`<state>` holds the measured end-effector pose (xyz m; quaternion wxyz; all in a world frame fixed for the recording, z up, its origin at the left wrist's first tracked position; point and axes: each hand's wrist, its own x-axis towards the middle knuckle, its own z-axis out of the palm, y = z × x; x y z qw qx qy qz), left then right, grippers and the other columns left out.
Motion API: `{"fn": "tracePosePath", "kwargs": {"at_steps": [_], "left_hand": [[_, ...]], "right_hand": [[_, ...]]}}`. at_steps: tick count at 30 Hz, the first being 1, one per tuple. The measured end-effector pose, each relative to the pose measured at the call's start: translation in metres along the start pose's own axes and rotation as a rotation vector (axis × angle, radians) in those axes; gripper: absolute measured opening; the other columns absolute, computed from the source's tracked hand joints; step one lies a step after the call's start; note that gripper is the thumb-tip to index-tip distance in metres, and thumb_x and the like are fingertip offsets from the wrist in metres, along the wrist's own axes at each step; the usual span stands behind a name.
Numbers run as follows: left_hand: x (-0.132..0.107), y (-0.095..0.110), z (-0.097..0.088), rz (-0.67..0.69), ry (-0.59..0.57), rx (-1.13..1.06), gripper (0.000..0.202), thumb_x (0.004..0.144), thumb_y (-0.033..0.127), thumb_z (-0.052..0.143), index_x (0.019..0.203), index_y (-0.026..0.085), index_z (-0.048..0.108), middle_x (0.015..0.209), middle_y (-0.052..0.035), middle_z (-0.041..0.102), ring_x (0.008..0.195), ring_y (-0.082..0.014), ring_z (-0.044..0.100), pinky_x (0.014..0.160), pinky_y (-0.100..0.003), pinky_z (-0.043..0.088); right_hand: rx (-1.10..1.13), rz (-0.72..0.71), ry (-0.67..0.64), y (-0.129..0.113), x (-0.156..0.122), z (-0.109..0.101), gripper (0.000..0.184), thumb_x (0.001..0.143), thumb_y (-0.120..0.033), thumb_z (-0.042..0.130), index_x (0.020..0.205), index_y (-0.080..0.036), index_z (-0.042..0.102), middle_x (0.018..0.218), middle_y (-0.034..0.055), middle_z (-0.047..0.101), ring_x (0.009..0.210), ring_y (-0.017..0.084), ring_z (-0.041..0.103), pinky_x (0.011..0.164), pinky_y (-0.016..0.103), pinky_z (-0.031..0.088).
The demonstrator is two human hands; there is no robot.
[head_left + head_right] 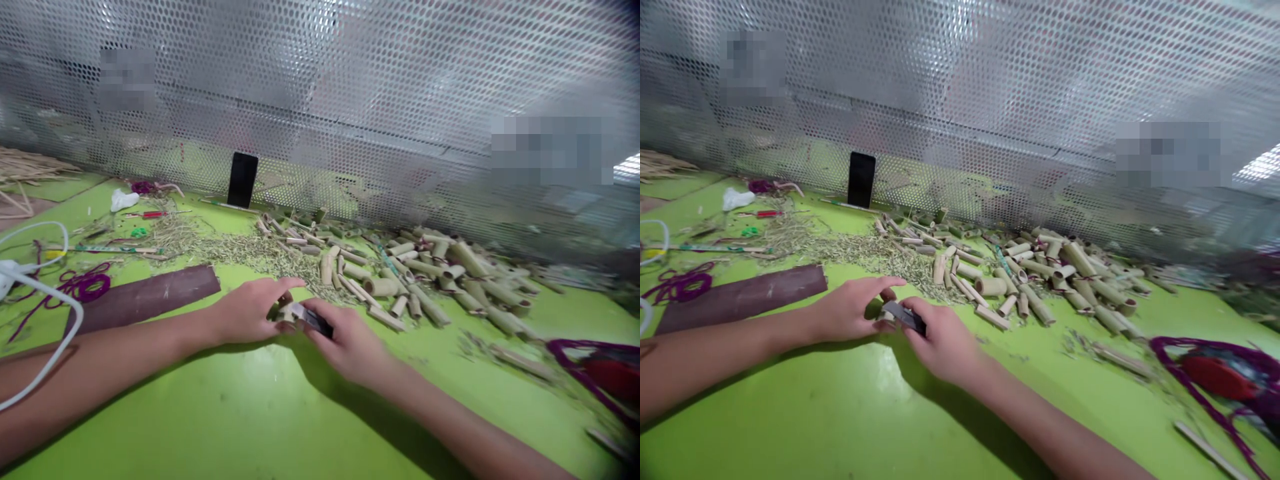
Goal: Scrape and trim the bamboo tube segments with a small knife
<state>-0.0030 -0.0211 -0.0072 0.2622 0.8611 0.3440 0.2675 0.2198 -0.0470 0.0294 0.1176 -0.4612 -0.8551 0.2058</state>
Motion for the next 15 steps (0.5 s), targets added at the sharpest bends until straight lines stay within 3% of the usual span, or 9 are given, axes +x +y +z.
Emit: {"fn": "tracePosePath", "kwargs": {"at_steps": [7,15], "left_hand": [[0.0,-0.0013,-0.0012,0.019,-0.011,-0.021,0.065,0.089,0.04,0.078,0.146,0.024,0.049,0.122,-0.0112,0.073,0.112,-0.0304,0.069,0.098,-0.045,0.053],[0.0006,0.0021,-0.0021,0.042,-0.034,-0.053,0.064,0.088,0.034,0.08,0.144,0.022,0.052,0.124,-0.0122,0.073,0.113,-0.0308,0.069,0.098,-0.046,0.054]], "right_hand": [[-0.026,0.013,-0.021,0.0031,0.0037,0.0016,0.015,0.098,-0.017,0.045,0.097,-0.02,0.061,0.083,0.0057,0.073,0.066,0.018,0.061,0.061,0.028,0.041],[-0.004,-0.001,-0.085,0.0046,0.0011,0.0016,0.014,0.101,-0.015,0.042,0.101,-0.02,0.055,0.092,0.0084,0.073,0.073,0.02,0.064,0.065,0.031,0.046]]}}
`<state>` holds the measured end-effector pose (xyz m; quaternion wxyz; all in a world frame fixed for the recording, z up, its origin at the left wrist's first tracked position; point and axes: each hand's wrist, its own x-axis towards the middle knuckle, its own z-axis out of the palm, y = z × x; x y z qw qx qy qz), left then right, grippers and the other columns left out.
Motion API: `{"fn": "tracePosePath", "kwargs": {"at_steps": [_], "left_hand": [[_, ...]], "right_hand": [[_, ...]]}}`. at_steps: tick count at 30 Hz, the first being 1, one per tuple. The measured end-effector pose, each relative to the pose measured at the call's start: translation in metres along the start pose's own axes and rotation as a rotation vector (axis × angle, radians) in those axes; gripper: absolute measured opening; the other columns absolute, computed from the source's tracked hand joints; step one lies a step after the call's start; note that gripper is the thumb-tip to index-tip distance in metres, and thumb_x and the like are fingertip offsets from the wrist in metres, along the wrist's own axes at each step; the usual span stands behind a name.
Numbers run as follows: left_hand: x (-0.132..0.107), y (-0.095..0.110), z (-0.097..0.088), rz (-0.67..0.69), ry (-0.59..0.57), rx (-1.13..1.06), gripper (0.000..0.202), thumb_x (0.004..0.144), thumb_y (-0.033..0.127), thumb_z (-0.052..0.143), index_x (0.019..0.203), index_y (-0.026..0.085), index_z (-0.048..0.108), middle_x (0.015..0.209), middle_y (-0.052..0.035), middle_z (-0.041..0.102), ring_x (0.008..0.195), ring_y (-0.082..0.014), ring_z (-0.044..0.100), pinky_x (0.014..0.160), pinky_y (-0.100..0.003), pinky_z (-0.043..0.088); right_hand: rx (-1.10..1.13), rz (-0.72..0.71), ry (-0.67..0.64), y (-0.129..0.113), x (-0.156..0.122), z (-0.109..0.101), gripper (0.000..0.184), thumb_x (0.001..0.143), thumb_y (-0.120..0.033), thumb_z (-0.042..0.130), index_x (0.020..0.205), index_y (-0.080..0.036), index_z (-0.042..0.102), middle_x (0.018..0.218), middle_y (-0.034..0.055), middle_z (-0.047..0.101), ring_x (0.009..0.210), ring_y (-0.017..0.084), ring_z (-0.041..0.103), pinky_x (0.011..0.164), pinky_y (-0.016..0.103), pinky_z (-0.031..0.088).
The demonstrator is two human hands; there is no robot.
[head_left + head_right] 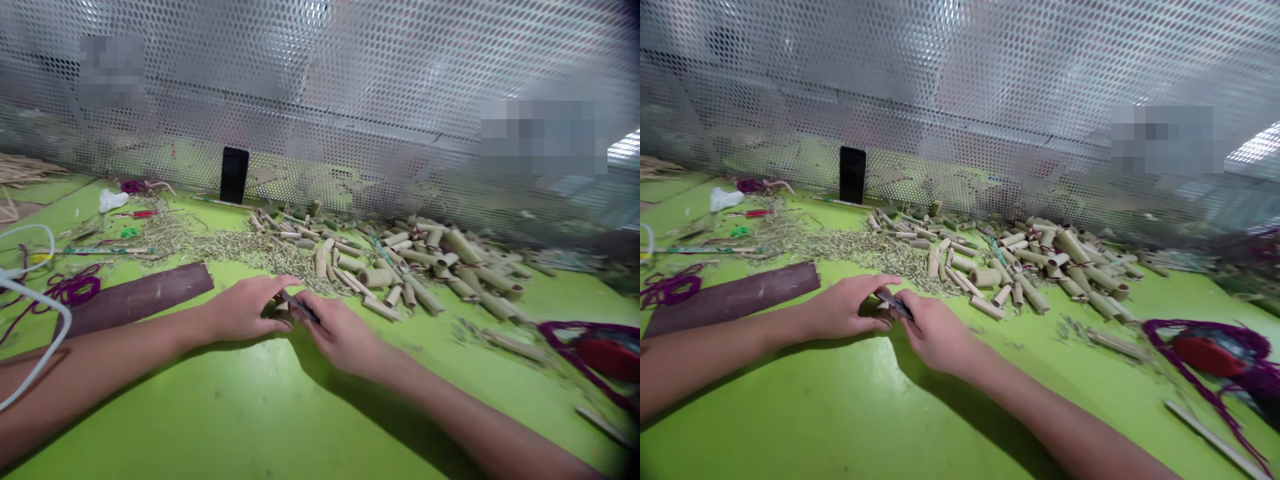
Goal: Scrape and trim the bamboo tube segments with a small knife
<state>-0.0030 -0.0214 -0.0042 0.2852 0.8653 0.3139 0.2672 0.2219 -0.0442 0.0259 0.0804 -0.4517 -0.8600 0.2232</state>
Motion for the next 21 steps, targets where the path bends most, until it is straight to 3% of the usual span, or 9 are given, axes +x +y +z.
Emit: {"fn": "tracePosePath", "kwargs": {"at_steps": [3,6,10,14,16,21], "left_hand": [[0.0,0.0,-0.001,-0.007,0.005,0.006,0.06,0.089,0.03,0.078,0.143,0.022,0.053,0.125,-0.0122,0.073,0.113,-0.0295,0.069,0.098,-0.046,0.054],[0.001,-0.001,-0.002,-0.101,0.046,0.008,0.063,0.088,0.029,0.078,0.145,0.022,0.052,0.117,-0.0111,0.075,0.106,-0.0285,0.071,0.095,-0.046,0.055],[0.001,0.001,-0.004,-0.169,0.047,-0.038,0.073,0.084,0.029,0.081,0.149,0.022,0.05,0.113,-0.0104,0.076,0.101,-0.0276,0.072,0.093,-0.046,0.057],[0.0,0.004,-0.005,-0.167,0.028,-0.066,0.07,0.085,0.034,0.079,0.149,0.023,0.05,0.117,-0.0114,0.076,0.103,-0.0277,0.073,0.093,-0.046,0.057],[-0.001,0.003,-0.005,-0.156,0.022,-0.073,0.069,0.086,0.036,0.078,0.148,0.023,0.051,0.119,-0.0116,0.076,0.104,-0.0278,0.073,0.094,-0.046,0.057],[-0.002,0.002,-0.005,-0.122,0.006,-0.072,0.061,0.088,0.039,0.075,0.143,0.022,0.055,0.118,-0.0105,0.076,0.102,-0.0268,0.073,0.091,-0.044,0.058]], "right_hand": [[0.073,-0.012,-0.008,0.0,-0.003,-0.005,0.017,0.101,-0.016,0.04,0.1,-0.02,0.056,0.09,0.0076,0.071,0.074,0.02,0.063,0.067,0.033,0.048],[0.166,0.016,0.033,0.0,-0.007,-0.018,0.021,0.105,-0.028,0.041,0.095,-0.022,0.058,0.084,0.0053,0.067,0.069,0.019,0.059,0.062,0.031,0.046],[0.203,0.042,0.275,0.008,-0.005,-0.034,0.029,0.105,-0.046,0.047,0.09,-0.023,0.058,0.068,-0.0013,0.057,0.056,0.015,0.049,0.053,0.027,0.037],[0.03,0.101,0.418,0.036,0.009,-0.033,0.035,0.101,-0.053,0.052,0.087,-0.022,0.061,0.062,-0.0003,0.057,0.053,0.016,0.047,0.051,0.028,0.033],[-0.12,0.181,0.388,0.048,0.015,-0.03,0.032,0.1,-0.047,0.05,0.083,-0.022,0.06,0.062,0.0027,0.06,0.053,0.018,0.05,0.052,0.029,0.032],[-0.198,0.226,0.207,0.042,0.014,-0.026,0.034,0.101,-0.039,0.043,0.114,-0.017,0.065,0.073,0.0083,0.071,0.053,0.021,0.057,0.051,0.03,0.034]]}}
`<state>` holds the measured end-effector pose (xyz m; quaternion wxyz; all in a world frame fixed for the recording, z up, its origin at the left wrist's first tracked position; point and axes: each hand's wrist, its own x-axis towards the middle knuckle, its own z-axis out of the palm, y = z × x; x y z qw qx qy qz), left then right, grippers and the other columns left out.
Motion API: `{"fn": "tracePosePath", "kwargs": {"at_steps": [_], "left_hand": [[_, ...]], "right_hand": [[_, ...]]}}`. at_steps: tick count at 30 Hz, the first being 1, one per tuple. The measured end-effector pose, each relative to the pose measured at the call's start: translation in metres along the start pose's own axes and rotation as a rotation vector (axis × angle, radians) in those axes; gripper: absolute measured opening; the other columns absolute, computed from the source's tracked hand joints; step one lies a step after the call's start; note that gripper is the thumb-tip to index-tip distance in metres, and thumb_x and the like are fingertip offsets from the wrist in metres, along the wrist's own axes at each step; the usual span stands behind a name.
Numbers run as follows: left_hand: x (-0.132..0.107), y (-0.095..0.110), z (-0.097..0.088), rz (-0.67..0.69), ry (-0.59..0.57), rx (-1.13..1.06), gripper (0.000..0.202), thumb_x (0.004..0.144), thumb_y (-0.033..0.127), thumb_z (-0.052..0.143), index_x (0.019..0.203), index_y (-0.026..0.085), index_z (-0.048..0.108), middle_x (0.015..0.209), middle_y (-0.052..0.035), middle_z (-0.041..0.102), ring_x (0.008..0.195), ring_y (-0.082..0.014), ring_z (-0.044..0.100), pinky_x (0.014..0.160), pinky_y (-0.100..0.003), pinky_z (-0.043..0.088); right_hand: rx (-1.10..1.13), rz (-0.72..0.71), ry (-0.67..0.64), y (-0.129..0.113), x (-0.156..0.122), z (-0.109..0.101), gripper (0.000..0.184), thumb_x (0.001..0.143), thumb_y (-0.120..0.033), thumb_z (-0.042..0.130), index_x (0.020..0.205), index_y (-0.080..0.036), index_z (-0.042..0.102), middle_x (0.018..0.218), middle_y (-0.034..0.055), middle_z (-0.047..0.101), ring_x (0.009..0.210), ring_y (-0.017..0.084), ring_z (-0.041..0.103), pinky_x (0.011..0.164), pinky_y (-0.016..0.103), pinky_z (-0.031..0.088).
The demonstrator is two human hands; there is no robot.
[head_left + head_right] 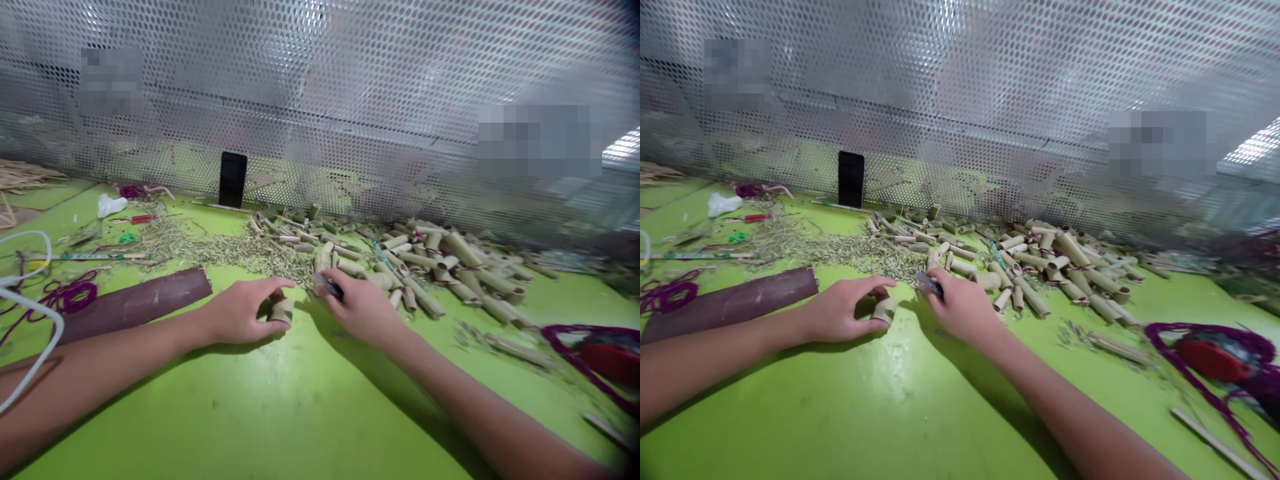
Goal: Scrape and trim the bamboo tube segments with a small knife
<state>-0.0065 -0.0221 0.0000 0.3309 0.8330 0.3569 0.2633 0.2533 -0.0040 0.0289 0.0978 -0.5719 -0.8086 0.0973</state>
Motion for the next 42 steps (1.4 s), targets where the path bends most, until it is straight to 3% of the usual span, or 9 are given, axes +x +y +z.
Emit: {"fn": "tracePosePath", "kwargs": {"at_steps": [3,8,18,22,34,42], "left_hand": [[0.0,0.0,0.001,0.013,0.01,0.028,0.057,0.09,0.041,0.073,0.14,0.021,0.056,0.116,-0.0099,0.076,0.099,-0.0266,0.072,0.089,-0.043,0.057],[0.0,0.0,0.001,0.033,0.025,0.068,0.055,0.091,0.041,0.07,0.14,0.02,0.056,0.114,-0.0099,0.075,0.096,-0.0265,0.071,0.086,-0.042,0.056],[0.002,-0.002,0.003,0.088,0.032,0.093,0.051,0.091,0.041,0.073,0.136,0.022,0.058,0.126,-0.0107,0.073,0.11,-0.0286,0.068,0.096,-0.043,0.054],[0.002,-0.003,0.003,0.079,0.013,0.125,0.039,0.094,0.044,0.071,0.124,0.021,0.063,0.119,-0.0101,0.074,0.106,-0.0281,0.068,0.092,-0.042,0.054],[0.001,-0.004,0.004,0.163,0.005,0.183,0.033,0.099,0.049,0.06,0.112,0.019,0.061,0.104,-0.0099,0.068,0.093,-0.0266,0.063,0.083,-0.04,0.051],[-0.001,-0.004,0.002,0.188,-0.019,0.202,0.028,0.1,0.043,0.061,0.114,0.019,0.06,0.107,-0.0097,0.065,0.095,-0.0258,0.062,0.085,-0.039,0.052]], "right_hand": [[0.065,-0.116,-0.038,-0.015,-0.012,-0.001,0.036,0.103,-0.043,0.039,0.107,-0.017,0.063,0.068,0.0066,0.067,0.051,0.02,0.056,0.049,0.031,0.035],[0.059,-0.279,-0.043,-0.03,-0.025,0.005,0.036,0.107,-0.036,0.027,0.09,-0.02,0.054,0.067,0.0056,0.062,0.055,0.018,0.053,0.055,0.033,0.036],[-0.167,-0.249,-0.093,-0.043,-0.025,0.017,0.026,0.109,-0.024,0.037,0.1,-0.017,0.061,0.069,0.0033,0.064,0.05,0.015,0.051,0.048,0.028,0.024],[-0.224,-0.197,-0.145,-0.05,-0.025,0.013,0.022,0.108,-0.022,0.041,0.105,-0.017,0.062,0.066,0.0035,0.064,0.051,0.016,0.053,0.047,0.028,0.024],[-0.201,-0.143,-0.247,-0.056,-0.025,0.007,0.019,0.109,-0.024,0.041,0.109,-0.018,0.059,0.076,0.0069,0.072,0.055,0.016,0.057,0.048,0.028,0.025],[-0.081,-0.199,-0.204,-0.048,-0.031,0.01,0.021,0.109,-0.028,0.041,0.101,-0.02,0.059,0.071,0.004,0.067,0.051,0.015,0.053,0.047,0.026,0.027]]}}
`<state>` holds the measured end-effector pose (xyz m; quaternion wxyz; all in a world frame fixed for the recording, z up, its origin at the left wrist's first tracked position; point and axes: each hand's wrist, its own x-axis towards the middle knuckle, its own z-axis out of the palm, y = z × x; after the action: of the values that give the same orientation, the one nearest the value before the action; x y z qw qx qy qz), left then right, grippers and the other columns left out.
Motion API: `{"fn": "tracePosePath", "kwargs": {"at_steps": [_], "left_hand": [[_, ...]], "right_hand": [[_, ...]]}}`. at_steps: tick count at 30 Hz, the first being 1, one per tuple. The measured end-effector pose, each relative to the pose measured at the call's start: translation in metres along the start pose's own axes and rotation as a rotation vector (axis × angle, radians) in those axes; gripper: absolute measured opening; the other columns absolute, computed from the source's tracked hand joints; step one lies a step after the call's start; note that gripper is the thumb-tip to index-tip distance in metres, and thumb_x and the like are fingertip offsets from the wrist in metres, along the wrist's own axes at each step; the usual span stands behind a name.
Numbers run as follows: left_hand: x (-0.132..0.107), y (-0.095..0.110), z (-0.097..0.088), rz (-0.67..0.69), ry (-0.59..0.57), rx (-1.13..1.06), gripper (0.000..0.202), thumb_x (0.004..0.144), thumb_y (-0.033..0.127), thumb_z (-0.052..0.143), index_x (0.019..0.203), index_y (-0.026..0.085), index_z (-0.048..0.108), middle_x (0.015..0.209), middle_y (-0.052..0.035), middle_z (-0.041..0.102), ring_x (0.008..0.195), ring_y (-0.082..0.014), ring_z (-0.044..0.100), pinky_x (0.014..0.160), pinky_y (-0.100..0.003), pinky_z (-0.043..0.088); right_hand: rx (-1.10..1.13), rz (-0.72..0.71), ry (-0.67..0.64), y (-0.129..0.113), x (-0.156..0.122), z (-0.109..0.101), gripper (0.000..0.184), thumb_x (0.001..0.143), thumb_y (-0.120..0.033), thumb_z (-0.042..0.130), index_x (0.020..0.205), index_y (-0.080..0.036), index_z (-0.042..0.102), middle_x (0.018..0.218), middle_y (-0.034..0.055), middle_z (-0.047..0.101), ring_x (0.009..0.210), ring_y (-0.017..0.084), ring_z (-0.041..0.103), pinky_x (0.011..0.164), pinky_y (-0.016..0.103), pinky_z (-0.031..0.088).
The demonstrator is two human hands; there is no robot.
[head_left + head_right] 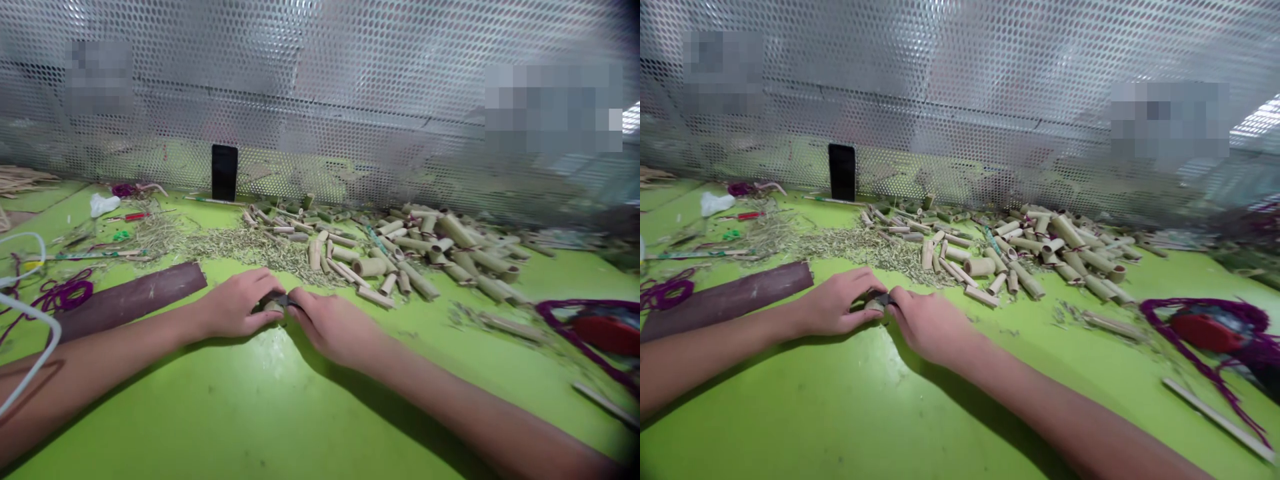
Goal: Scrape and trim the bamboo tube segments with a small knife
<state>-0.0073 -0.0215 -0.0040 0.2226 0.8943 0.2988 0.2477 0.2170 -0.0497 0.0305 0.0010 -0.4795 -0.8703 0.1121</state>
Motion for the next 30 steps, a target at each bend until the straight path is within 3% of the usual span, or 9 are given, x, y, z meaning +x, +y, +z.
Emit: {"fn": "tracePosePath", "kwargs": {"at_steps": [9,14,17,22,26,30], "left_hand": [[-0.001,-0.002,0.0,0.023,-0.028,-0.006,0.028,0.103,0.042,0.058,0.119,0.02,0.065,0.109,-0.01,0.066,0.097,-0.0245,0.063,0.087,-0.039,0.053],[0.001,-0.003,-0.001,-0.103,0.006,-0.109,0.057,0.091,0.042,0.075,0.14,0.022,0.054,0.114,-0.0099,0.071,0.1,-0.0265,0.068,0.089,-0.042,0.054],[0.003,-0.002,-0.002,-0.138,-0.004,-0.124,0.061,0.089,0.041,0.078,0.142,0.022,0.053,0.117,-0.011,0.073,0.099,-0.0275,0.069,0.087,-0.043,0.055],[0.006,-0.004,0.001,-0.092,0.02,-0.143,0.06,0.09,0.042,0.076,0.141,0.02,0.053,0.116,-0.0123,0.073,0.101,-0.0282,0.07,0.091,-0.043,0.055],[0.006,-0.007,0.004,-0.092,0.015,-0.116,0.061,0.089,0.045,0.076,0.141,0.021,0.053,0.112,-0.0114,0.074,0.1,-0.0289,0.069,0.089,-0.043,0.055],[0.006,-0.007,0.005,-0.079,0.032,-0.108,0.06,0.088,0.04,0.077,0.141,0.022,0.053,0.122,-0.012,0.072,0.108,-0.0295,0.069,0.096,-0.044,0.055]], "right_hand": [[0.118,-0.076,-0.022,0.01,-0.002,-0.002,0.023,0.109,-0.028,0.041,0.098,-0.02,0.059,0.077,0.0045,0.069,0.06,0.016,0.059,0.054,0.027,0.035],[0.141,-0.008,0.015,0.015,0.0,-0.006,0.026,0.106,-0.034,0.043,0.103,-0.018,0.062,0.074,0.0056,0.069,0.057,0.018,0.059,0.053,0.028,0.038],[0.242,0.004,0.092,0.015,0.001,-0.007,0.026,0.102,-0.037,0.049,0.106,-0.016,0.065,0.077,0.0073,0.072,0.059,0.019,0.06,0.053,0.029,0.04],[0.395,-0.131,0.11,0.007,-0.002,-0.002,0.024,0.098,-0.029,0.051,0.111,-0.02,0.069,0.091,0.0062,0.078,0.064,0.018,0.064,0.058,0.029,0.042],[0.41,-0.15,0.122,0.003,-0.002,0.0,0.02,0.096,-0.024,0.052,0.103,-0.021,0.07,0.086,0.0047,0.076,0.067,0.018,0.064,0.06,0.028,0.042],[0.402,-0.107,0.165,0.004,0.002,0.001,0.016,0.093,-0.016,0.051,0.089,-0.021,0.066,0.073,0.0016,0.068,0.063,0.017,0.059,0.059,0.027,0.039]]}}
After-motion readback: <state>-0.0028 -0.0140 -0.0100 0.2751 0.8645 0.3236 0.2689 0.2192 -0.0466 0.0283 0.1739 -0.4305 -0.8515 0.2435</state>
